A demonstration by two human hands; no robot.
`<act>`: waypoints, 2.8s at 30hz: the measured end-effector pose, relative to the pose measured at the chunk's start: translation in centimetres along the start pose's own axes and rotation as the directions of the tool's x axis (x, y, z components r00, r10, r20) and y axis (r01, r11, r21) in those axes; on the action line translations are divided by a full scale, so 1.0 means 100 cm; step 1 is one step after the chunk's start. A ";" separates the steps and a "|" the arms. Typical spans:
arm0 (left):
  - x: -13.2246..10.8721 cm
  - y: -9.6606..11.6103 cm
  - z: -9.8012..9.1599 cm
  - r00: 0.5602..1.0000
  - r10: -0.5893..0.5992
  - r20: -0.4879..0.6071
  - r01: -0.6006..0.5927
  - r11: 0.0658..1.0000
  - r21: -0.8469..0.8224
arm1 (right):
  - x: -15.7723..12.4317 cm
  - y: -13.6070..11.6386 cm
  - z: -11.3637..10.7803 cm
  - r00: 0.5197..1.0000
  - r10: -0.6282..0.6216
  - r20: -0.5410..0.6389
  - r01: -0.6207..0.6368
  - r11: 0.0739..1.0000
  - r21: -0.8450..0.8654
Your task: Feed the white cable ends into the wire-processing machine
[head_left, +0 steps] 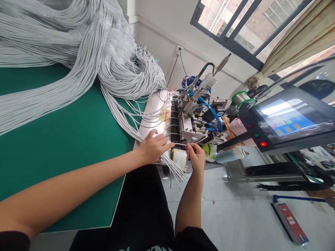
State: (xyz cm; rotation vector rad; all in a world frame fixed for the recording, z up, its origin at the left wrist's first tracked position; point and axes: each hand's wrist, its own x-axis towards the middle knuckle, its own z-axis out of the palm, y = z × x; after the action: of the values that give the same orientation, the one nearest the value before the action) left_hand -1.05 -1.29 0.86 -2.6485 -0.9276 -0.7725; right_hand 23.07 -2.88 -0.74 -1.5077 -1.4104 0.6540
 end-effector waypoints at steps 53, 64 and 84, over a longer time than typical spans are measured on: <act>0.000 0.003 -0.008 0.886 0.410 -0.219 -0.403 0.912 0.077 | -0.039 0.003 -0.031 0.988 0.130 0.087 -0.151 0.937 0.315; 0.000 0.004 -0.006 0.878 0.414 -0.242 -0.409 0.910 0.072 | -0.028 -0.008 -0.023 0.990 0.068 0.125 -0.095 0.969 0.227; 0.002 0.003 -0.004 0.952 0.267 -0.150 -0.260 0.963 0.066 | -0.020 -0.012 -0.011 0.997 0.080 0.009 -0.076 0.910 0.407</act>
State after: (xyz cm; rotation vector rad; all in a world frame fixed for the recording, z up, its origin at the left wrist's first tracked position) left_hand -0.91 -1.57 1.24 -2.5549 -0.5301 -0.8669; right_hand 23.10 -5.20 0.34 -1.2339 -1.1231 0.9280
